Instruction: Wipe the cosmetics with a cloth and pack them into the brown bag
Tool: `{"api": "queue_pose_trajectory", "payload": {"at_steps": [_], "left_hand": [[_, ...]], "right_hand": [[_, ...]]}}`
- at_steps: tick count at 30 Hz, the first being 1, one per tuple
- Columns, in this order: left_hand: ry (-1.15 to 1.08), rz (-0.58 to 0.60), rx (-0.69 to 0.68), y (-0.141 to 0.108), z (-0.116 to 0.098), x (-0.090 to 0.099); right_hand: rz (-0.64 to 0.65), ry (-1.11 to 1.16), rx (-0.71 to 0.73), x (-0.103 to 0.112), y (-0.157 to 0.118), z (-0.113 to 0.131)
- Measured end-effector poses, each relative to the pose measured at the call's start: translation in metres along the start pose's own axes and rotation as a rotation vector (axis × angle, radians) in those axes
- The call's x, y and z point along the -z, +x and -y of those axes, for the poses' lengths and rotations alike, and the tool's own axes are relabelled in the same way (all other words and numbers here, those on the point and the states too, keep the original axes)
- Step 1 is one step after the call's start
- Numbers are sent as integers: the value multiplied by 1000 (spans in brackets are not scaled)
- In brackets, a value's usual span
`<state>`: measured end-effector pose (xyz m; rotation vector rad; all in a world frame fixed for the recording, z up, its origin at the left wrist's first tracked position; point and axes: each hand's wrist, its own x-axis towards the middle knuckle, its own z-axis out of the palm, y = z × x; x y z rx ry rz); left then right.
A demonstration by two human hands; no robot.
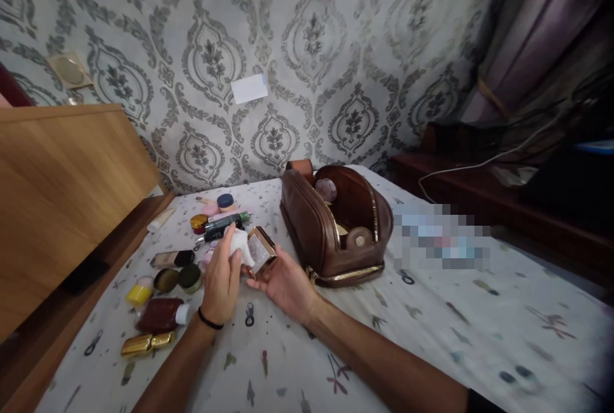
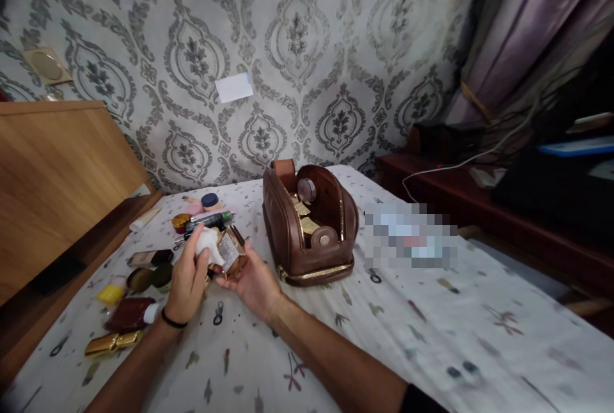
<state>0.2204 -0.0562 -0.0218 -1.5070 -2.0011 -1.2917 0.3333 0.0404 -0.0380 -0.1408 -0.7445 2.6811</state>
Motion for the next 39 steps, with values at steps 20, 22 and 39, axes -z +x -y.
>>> {"api": "queue_pose_trajectory", "payload": {"at_steps": [20,22,39], "left_hand": [[-276,34,292,14,-10,17],[-389,46,378,15,-7,15],[-243,55,294,12,4,7]], "right_hand": [[13,-531,203,-3,-11,-8],[37,-356,115,-6,-11,-8],[58,60,-132,-6,-7,3]]}}
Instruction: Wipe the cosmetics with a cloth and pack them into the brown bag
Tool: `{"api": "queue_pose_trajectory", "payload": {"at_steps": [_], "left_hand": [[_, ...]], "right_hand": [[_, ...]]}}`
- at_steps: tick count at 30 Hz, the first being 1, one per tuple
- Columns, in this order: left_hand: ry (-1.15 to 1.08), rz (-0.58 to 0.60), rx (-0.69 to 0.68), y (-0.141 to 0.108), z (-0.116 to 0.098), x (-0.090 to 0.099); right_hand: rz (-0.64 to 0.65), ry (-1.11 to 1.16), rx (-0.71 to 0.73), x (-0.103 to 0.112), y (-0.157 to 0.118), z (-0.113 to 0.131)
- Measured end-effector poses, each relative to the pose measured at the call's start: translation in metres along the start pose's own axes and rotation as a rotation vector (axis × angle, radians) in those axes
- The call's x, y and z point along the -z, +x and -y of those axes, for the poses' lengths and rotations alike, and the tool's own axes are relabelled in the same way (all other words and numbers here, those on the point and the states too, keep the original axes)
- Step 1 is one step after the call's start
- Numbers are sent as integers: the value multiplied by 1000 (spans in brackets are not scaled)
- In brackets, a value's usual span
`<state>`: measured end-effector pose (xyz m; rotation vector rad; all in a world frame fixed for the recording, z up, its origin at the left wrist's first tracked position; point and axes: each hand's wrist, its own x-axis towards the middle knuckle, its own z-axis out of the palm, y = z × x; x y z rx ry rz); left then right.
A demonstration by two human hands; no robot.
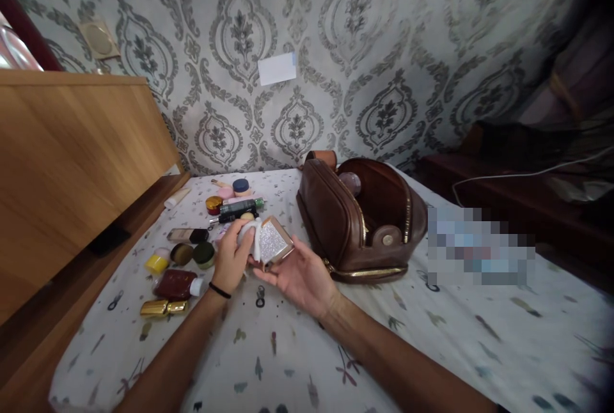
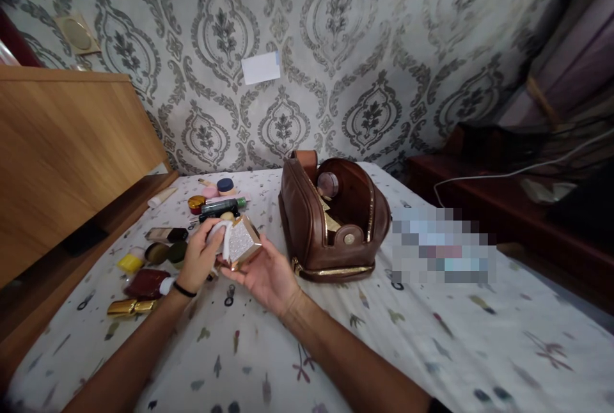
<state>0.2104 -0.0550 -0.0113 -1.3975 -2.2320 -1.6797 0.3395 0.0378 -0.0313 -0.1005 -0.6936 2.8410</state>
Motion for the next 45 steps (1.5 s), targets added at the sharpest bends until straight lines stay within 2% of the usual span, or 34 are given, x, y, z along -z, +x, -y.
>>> {"api": "queue_pose_trajectory", "payload": {"at_steps": [4,13,16,20,24,27,29,34,36,38,42,45], "left_hand": [[118,-23,-136,-4,-1,-4],[230,111,-471,-18,-17,-12],[235,133,-541,-20,-18,-14],[270,71,-502,-16,-13,-11],[330,-48,-309,-7,-2,-2],[345,-79,-220,-4,1,1],[330,-54,-263,-7,-2,0],[283,92,-534,-19,-14,-11],[285,108,-562,-20,-14,-11],[297,54,-508,-16,-10,-8],[285,-98,-311,-3,2,2],[255,-95,-273,0,7,4]], "right_hand": [[-19,-31,-40,1,1,-3],[-69,36,9,6,4,-3],[-76,58,18,7,6,-1],[-44,5,13,7,5,0],[-27,-23,-13,4,2,0],[-18,-33,6,2,1,1],[-14,-31,23,2,1,2],[-39,7,65,3,3,6],[-38,24,76,3,3,7],[-23,29,63,2,3,7],[-22,29,36,1,1,7],[-39,70,37,2,1,8]]}}
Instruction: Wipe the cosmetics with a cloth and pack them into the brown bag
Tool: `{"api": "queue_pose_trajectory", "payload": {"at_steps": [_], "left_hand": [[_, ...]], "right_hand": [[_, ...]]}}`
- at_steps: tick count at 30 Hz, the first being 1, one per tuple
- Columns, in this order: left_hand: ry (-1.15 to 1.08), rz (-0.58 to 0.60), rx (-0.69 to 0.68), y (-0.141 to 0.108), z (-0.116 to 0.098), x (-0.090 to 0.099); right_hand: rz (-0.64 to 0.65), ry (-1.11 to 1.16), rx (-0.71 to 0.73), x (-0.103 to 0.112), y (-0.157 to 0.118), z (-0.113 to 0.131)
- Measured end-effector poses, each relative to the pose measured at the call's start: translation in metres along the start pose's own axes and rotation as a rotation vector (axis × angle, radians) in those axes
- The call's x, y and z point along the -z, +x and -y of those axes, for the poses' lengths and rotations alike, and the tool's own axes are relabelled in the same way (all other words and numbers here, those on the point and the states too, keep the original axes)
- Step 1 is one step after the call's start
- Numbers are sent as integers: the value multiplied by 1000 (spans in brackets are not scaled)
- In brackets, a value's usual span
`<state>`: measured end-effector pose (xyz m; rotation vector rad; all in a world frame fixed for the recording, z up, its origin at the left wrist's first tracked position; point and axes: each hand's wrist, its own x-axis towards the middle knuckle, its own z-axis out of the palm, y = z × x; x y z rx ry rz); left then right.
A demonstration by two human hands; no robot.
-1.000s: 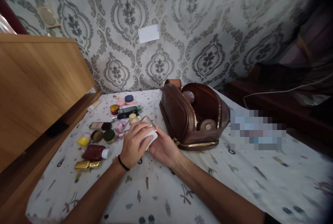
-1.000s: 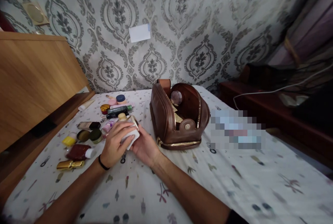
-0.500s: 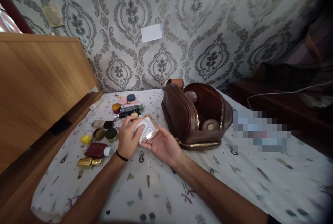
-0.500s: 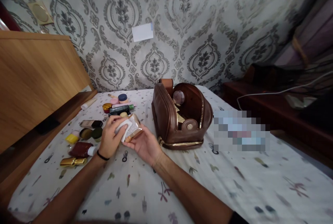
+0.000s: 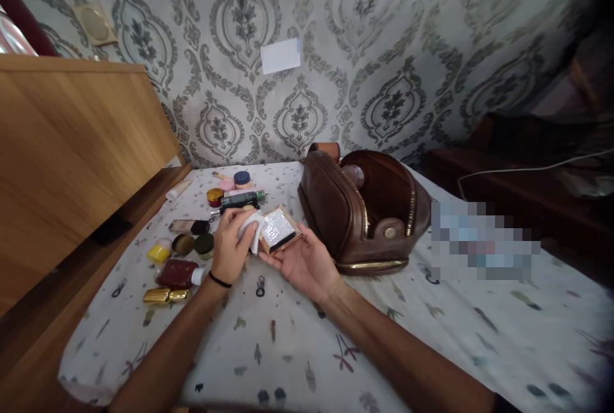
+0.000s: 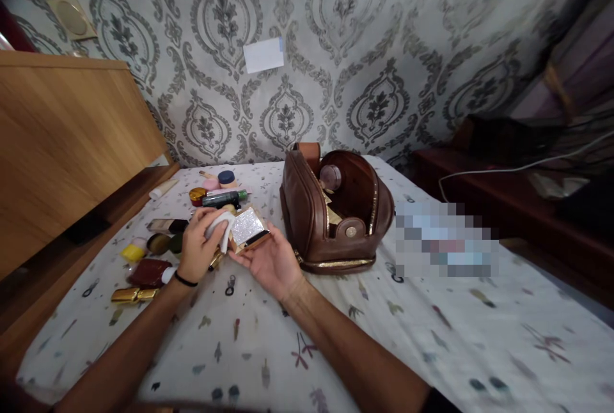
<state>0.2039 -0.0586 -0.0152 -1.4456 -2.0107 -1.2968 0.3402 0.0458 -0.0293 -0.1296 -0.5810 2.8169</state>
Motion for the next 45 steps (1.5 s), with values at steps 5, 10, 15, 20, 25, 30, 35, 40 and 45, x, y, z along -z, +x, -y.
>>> {"api": "queue_pose_trajectory", "payload": {"at_steps": [5,10,15,20,25,30,35,40,45], "left_hand": [[-18,78,-116,-10,-14,-6],[-23,76,-200,-11,-20,-5],[-92,-28,18,-2,-8,0],[-270,1,167,-1,-6,-4],[-361,11,295,-4,-10,-9],[-390,11,336,-5,-9,-11],[-410,84,309,-9,-12,-15],[-483,218,297,-15,-18,-18],[-397,224,271,-18,-16,-21]], "right_hand": [[-21,72,31,2,2,6],[5,37,27,0,2,8],[17,8,20,-2,0,4],[0,13,17,-1,0,3],[-30,43,36,-2,-1,-1],[-34,50,20,-2,-1,-5],[-28,-2,37,2,2,-1],[-50,-37,108,1,3,2],[-18,-51,126,2,4,1]]}}
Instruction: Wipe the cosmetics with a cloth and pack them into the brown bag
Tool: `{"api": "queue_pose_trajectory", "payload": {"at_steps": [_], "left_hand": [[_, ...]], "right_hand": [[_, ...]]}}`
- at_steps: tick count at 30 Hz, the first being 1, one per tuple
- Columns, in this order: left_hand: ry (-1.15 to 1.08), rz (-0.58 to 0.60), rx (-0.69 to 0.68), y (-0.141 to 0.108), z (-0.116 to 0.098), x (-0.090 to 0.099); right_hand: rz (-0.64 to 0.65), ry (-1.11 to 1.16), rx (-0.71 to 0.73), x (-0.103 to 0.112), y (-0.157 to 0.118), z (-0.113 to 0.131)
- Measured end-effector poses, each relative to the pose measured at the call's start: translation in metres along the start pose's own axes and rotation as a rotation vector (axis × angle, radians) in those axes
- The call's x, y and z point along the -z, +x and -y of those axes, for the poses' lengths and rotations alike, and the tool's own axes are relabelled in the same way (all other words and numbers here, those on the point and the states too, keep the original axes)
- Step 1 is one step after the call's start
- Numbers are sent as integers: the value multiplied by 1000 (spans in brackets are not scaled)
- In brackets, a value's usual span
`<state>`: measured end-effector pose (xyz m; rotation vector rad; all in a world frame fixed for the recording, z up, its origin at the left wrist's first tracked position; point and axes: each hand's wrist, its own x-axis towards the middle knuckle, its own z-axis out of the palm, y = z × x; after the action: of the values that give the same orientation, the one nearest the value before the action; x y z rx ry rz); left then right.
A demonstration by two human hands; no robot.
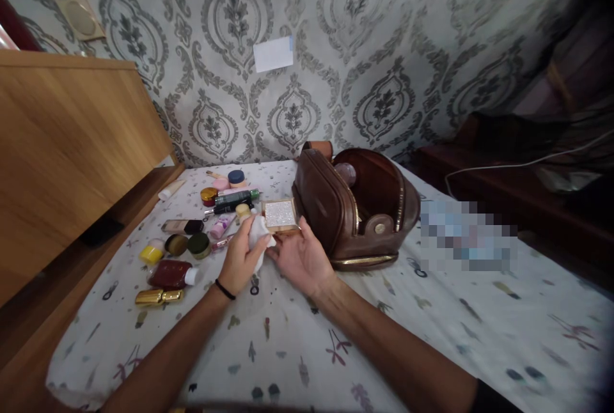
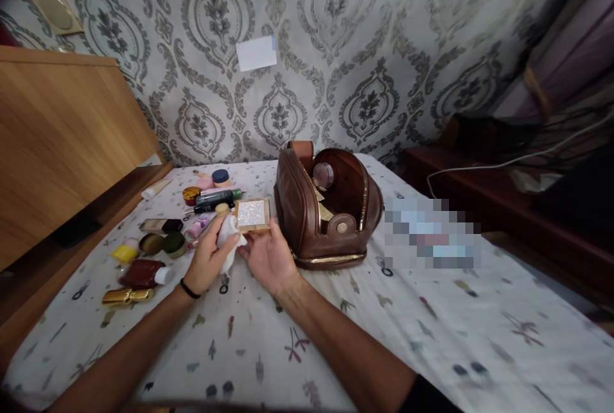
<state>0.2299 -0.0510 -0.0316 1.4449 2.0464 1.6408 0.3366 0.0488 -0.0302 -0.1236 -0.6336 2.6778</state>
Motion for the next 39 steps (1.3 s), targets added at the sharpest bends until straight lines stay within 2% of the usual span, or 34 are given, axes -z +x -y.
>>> {"api": "queue_pose_trajectory", "payload": {"at_steps": [6,15,22,28,31,34,37,39], "left_hand": [[-80,-40,31,7,4,6],[-273,-1,75,12,14,11],[-347,-5,101,15,19,14],[-204,-81,66,15,14,14],[-130,-121,76,13,10,12],[-151,-121,139,12,7,11],[-136,-123,91,9,5,11],[-110,-84,52,6,5,10]], "right_hand": [[-53,11,22,7,2,4],[-111,-27,90,9,3,6],[-58,-144,105,4,-1,9],[-67,-180,153,6,3,5],[-100,-159,128,9,5,5],[-112,-151,123,11,7,5],[-129,-164,165,11,7,4],[-146,-166,187,10,7,2]]}}
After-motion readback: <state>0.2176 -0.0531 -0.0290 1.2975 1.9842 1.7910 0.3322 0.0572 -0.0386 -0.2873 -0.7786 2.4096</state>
